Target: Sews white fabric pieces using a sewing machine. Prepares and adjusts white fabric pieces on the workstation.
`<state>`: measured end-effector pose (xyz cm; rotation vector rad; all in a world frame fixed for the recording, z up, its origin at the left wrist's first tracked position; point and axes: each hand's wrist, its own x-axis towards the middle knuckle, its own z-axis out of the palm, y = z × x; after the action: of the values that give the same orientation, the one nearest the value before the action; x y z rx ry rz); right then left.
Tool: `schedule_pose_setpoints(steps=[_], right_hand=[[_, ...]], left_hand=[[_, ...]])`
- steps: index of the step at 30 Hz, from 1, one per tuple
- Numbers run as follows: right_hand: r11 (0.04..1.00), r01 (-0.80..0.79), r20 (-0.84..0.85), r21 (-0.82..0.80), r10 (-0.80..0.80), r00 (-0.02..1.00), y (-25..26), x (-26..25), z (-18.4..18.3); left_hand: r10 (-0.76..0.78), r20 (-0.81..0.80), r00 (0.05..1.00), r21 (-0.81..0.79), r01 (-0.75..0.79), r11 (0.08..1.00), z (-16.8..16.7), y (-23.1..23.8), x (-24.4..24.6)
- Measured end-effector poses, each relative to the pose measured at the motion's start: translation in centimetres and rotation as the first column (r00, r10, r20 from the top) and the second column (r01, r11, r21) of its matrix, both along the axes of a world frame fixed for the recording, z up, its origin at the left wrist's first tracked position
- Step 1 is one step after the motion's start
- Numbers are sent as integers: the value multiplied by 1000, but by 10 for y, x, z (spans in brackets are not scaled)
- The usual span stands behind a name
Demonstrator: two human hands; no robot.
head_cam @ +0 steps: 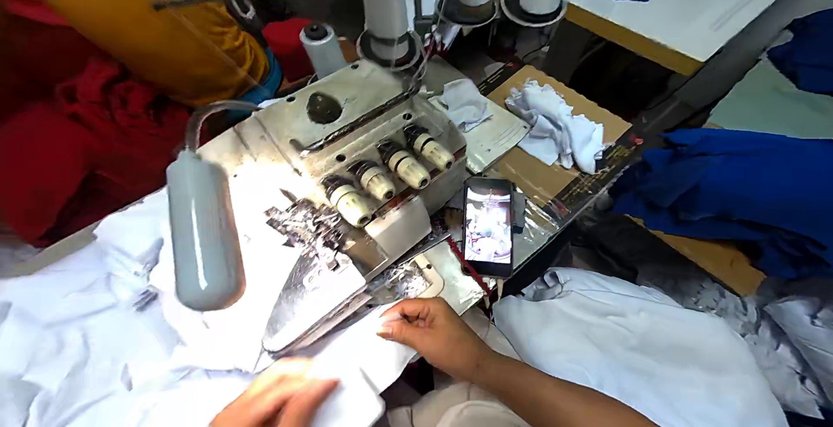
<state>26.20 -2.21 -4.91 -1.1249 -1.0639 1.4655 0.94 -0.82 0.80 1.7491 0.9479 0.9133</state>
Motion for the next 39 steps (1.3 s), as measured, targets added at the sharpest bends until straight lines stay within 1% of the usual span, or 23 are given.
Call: schedule_pose_setpoints(steps=[1, 2, 5, 6, 7, 8, 9, 10, 11, 12, 13, 14, 16, 17, 18, 21, 23, 27, 31, 39], right_hand=[[998, 4, -19, -56, -5, 1000, 1, -4, 1], [994, 3, -44, -106, -8, 999, 0, -6, 3], [986, -5, -74, -169, -7, 997, -2, -6, 4], [984, -4, -67, -177, -8, 998, -3, -5, 3], [982, 2, -48, -186, -11, 999, -3, -5, 3], [982, 12, -35, -191, -19, 999, -4, -5, 0], [981, 22, -43, -194, -31, 999, -6, -5, -3], [981, 25, -46, -190, -34, 998, -7, -6, -5], [983, 25, -40, -181, -33, 999, -7, -5, -7], [984, 20, -32, -176, -26, 999, -7, -5, -7], [984, 13, -29, -176, -19, 999, -8, -4, -7], [984, 7, -27, -181, -12, 1000, -8, -4, -6], [979, 1, -40, -202, -9, 999, -8, -3, -5], [976, -3, -43, -217, -7, 999, -8, -3, -3], [974, -7, -40, -226, -3, 999, -8, -2, -1], [974, -28, -17, -227, 25, 1000, -9, -1, -1], [972, -39, -12, -231, 38, 999, -10, 0, -3], [967, -49, -14, -251, 47, 999, -10, 1, -4], [962, -70, -13, -263, 69, 998, -10, 2, -4], [961, -87, 23, -261, 96, 995, -8, 5, -5]], left_hand=[[20, -95, 995, 22, -18, 1000, 1, 0, 31], [8, -86, 996, 23, -6, 1000, -1, -1, 49], [-72, 140, 988, -53, 80, 995, 6, -7, 67], [-46, 149, 988, -64, 56, 996, 7, -8, 70], [28, 93, 995, -54, -23, 998, 1, -8, 72], [131, -6, 991, -33, -131, 991, -9, -6, 73], [225, -113, 968, -27, -229, 973, -21, -5, 72], [278, -178, 944, -34, -288, 957, -29, -3, 72], [296, -197, 934, -40, -310, 950, -34, -3, 71], [292, -185, 938, -40, -304, 952, -34, -4, 71], [270, -139, 953, -49, -279, 959, -32, -6, 71], [230, -59, 971, -74, -234, 969, -28, -8, 71], [98, 122, 988, -151, -79, 985, -19, -9, 71], [58, 174, 983, -186, -25, 982, -18, -9, 71], [69, 164, 984, -201, -35, 979, -19, -8, 71], [218, -43, 975, -195, -222, 955, -35, -2, 72], [264, -115, 958, -210, -283, 936, -42, 0, 72], [277, -151, 949, -238, -307, 921, -44, 1, 71], [290, -135, 948, -289, -317, 903, -45, 1, 70], [282, -139, 949, -309, -312, 899, -48, 2, 72]])
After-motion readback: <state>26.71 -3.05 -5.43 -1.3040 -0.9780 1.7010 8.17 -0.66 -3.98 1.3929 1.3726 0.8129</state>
